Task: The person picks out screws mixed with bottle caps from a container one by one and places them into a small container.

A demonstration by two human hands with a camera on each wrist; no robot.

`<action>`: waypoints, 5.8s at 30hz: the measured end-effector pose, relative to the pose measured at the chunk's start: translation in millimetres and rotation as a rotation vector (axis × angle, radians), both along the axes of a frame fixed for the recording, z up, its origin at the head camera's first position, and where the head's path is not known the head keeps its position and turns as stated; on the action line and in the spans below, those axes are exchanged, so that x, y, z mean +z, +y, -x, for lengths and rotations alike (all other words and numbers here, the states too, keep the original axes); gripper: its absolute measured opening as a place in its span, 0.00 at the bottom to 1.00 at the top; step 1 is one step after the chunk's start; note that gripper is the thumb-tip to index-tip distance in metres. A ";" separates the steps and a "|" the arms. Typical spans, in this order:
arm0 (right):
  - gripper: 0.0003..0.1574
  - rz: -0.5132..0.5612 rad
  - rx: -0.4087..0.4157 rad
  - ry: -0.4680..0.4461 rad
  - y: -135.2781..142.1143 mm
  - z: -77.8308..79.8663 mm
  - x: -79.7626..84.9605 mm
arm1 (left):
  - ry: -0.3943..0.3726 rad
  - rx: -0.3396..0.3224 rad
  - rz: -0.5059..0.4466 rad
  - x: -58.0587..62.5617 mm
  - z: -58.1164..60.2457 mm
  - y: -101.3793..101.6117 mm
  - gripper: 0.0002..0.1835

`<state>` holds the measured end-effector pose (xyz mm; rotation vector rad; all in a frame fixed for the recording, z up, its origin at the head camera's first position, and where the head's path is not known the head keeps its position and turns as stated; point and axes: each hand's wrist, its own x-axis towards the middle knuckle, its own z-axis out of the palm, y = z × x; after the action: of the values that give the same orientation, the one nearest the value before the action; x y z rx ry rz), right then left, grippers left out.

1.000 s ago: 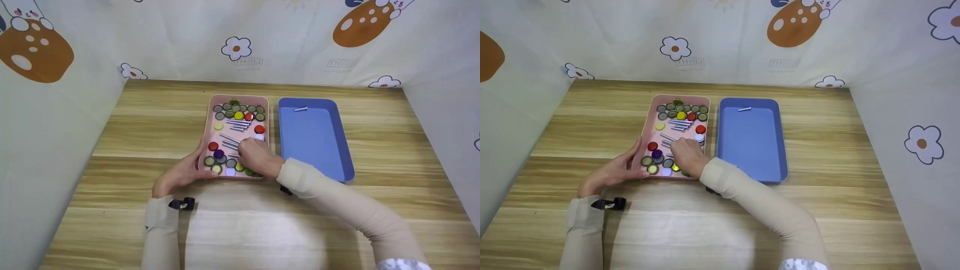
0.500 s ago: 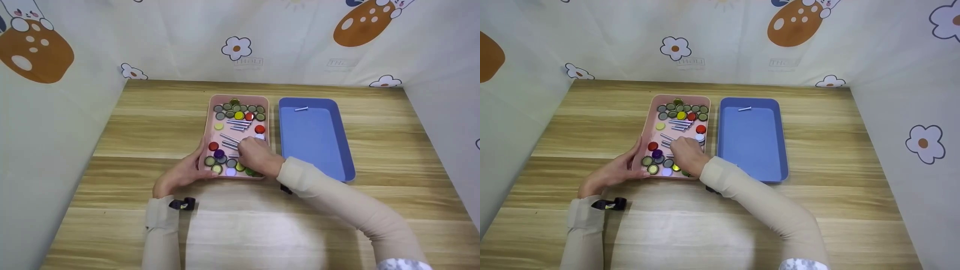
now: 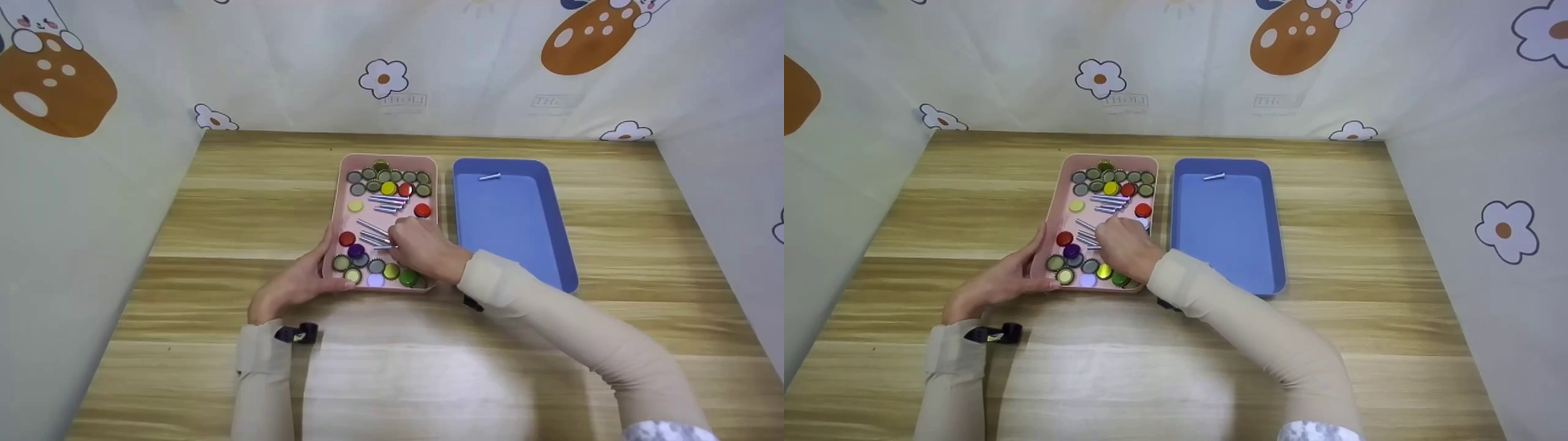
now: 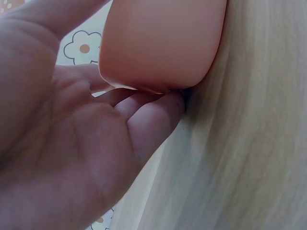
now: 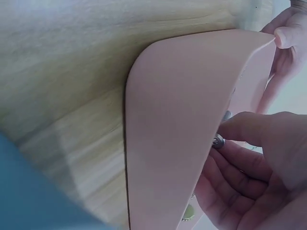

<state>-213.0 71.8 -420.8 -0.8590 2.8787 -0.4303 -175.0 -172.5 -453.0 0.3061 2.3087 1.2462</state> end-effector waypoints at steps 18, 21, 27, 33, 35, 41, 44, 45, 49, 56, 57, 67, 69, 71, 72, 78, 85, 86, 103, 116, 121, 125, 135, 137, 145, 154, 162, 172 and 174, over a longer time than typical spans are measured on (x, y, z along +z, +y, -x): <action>0.07 0.111 0.029 0.189 40.8 1.7 2.8 | -0.008 0.000 0.057 0.5 0.6 0.6 0.64; 0.06 0.141 0.034 0.220 47.6 1.8 1.1 | -0.019 0.007 0.052 -0.6 0.5 0.4 0.64; 0.07 0.167 0.051 0.270 59.6 4.4 -2.2 | -0.029 0.014 0.040 -1.8 0.5 0.3 0.65; 0.07 0.187 0.049 0.319 72.1 10.5 -1.2 | -0.015 0.007 0.015 -2.5 0.5 -0.4 0.66; 0.07 0.203 0.050 0.342 76.8 13.1 -0.6 | -0.008 0.001 0.019 -2.3 0.7 -0.2 0.66; 0.08 0.176 0.041 0.367 91.0 19.2 2.5 | -0.012 -0.004 0.026 -1.6 1.7 0.3 0.65; 0.06 0.144 0.033 0.378 97.7 22.2 4.8 | -0.016 -0.005 0.023 -1.5 1.9 0.4 0.65; 0.06 0.132 0.034 0.386 99.8 23.5 5.4 | -0.016 -0.005 0.022 -1.4 1.8 0.4 0.65; 0.04 0.098 0.027 0.419 107.3 29.5 5.7 | -0.009 -0.006 0.024 -1.5 1.6 0.0 0.65; 0.03 0.082 -0.008 0.448 119.4 37.4 3.3 | -0.018 -0.001 0.033 -0.7 1.8 0.4 0.65; 0.02 0.077 -0.010 0.454 121.1 38.5 2.7 | -0.014 -0.001 0.034 -0.7 1.7 0.3 0.65; 0.04 0.075 -0.035 0.457 135.7 48.4 0.0 | 0.004 -0.009 0.036 -2.2 1.4 0.1 0.64; 0.04 0.073 -0.034 0.462 138.0 50.0 -0.5 | 0.004 -0.010 0.042 -2.5 1.0 0.0 0.64; 0.04 0.072 -0.044 0.468 139.6 51.8 -1.8 | 0.001 -0.009 0.050 -2.6 0.5 -0.4 0.64; 0.04 0.072 -0.050 0.473 140.0 52.5 -2.1 | -0.001 -0.008 0.050 -2.4 0.3 -0.4 0.64; 0.05 0.042 -0.108 0.458 141.6 59.2 0.3 | -0.013 -0.005 0.051 -2.0 0.8 -0.2 0.64; 0.06 0.025 -0.166 0.406 147.4 69.3 5.6 | -0.002 -0.008 0.059 -0.2 0.4 0.5 0.64; 0.06 0.028 -0.174 0.400 148.5 70.5 5.9 | -0.002 -0.006 0.053 -0.1 0.4 0.7 0.64; 0.05 0.010 -0.324 0.252 174.5 82.8 2.3 | -0.006 -0.001 0.012 -1.7 1.6 1.1 0.65; 0.07 -0.033 -0.328 0.236 177.6 88.8 -6.8 | -0.006 -0.003 0.030 -1.6 -0.1 0.9 0.64; 0.08 -0.056 -0.354 0.191 175.6 92.2 -7.1 | 0.005 -0.005 0.010 -1.7 0.8 1.4 0.65; 0.08 -0.054 -0.357 0.156 174.8 96.0 -8.5 | 0.005 -0.006 0.001 -1.7 1.1 0.9 0.65; 0.10 -0.053 -0.374 0.110 173.6 105.0 -9.9 | -0.019 0.001 0.014 -2.0 0.9 -0.5 0.64; 0.10 -0.058 -0.371 0.105 173.4 105.6 -10.8 | -0.017 -0.004 0.015 -1.7 1.1 -0.3 0.64; 0.09 -0.061 -0.371 0.097 173.8 104.9 -15.5 | -0.010 -0.008 0.017 -0.8 0.8 0.9 0.65; 0.07 -0.078 -0.371 0.176 177.4 106.6 -20.4 | -0.012 0.005 -0.006 -2.2 0.0 0.7 0.64; 0.08 -0.119 -0.383 0.186 174.9 105.3 -21.4 | -0.018 0.000 0.002 -2.4 -0.5 -0.1 0.64; 0.07 -0.115 -0.383 0.243 174.7 104.7 -22.5 | -0.022 0.008 0.002 -3.0 0.7 0.6 0.64; 0.07 -0.111 -0.383 0.254 174.9 104.5 -22.4 | -0.019 0.006 -0.006 -2.6 0.8 0.9 0.64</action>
<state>-317.5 246.8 -443.2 -0.3637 3.2729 -0.1986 -175.9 -171.5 -455.6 0.2882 2.2917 1.2532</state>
